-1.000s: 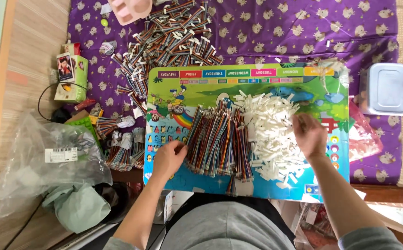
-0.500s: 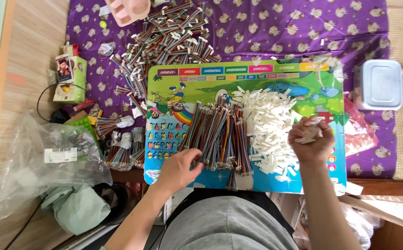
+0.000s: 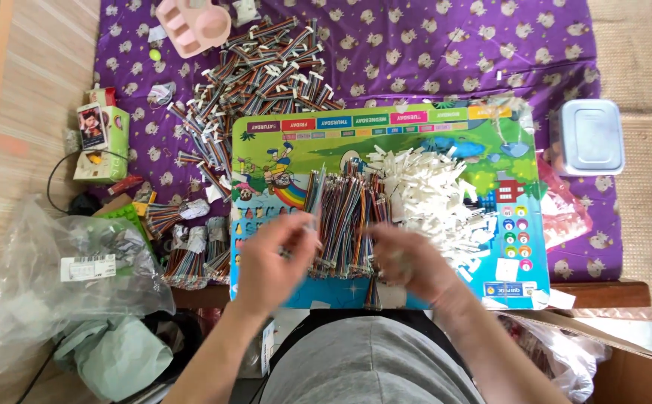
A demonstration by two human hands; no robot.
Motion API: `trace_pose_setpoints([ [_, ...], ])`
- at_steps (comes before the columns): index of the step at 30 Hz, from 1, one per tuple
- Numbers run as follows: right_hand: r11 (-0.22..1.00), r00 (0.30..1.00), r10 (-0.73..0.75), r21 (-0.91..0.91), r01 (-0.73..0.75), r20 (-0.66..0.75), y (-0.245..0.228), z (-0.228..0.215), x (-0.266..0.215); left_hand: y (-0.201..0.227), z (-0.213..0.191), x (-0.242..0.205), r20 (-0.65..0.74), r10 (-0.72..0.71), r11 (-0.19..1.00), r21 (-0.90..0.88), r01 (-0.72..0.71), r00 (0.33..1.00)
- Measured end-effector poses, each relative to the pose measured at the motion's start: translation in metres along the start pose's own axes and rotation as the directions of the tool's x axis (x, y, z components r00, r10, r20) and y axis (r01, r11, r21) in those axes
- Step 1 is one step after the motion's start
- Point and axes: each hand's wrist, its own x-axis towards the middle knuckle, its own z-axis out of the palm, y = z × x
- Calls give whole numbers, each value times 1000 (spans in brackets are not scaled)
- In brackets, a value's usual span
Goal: Sorting and aligning bundles of multi-colored jumper wires with connectors
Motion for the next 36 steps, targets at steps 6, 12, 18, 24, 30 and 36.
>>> trace_pose_setpoints([
  [6,986,1000,29,-165,-27,10,17,10,-7,32,21,-5,202,155,974,130,-183,967],
  [12,985,995,-73,-165,60,-72,32,-8,-13,16,26,-4,365,-297,786,-431,443,882],
  [18,930,996,-81,-364,60,-41,12,16,-26,37,44,8,559,-534,387,-506,771,634],
  [24,783,986,-63,-620,-48,-157,-4,40,-34,57,17,49,538,-676,334,-386,860,504],
  [30,890,999,40,-454,-49,-28,3,30,-35,16,10,63,440,-536,315,-688,654,721],
  [36,853,993,-109,-517,68,-50,0,30,-39,44,19,50,550,-489,470,-487,736,677],
])
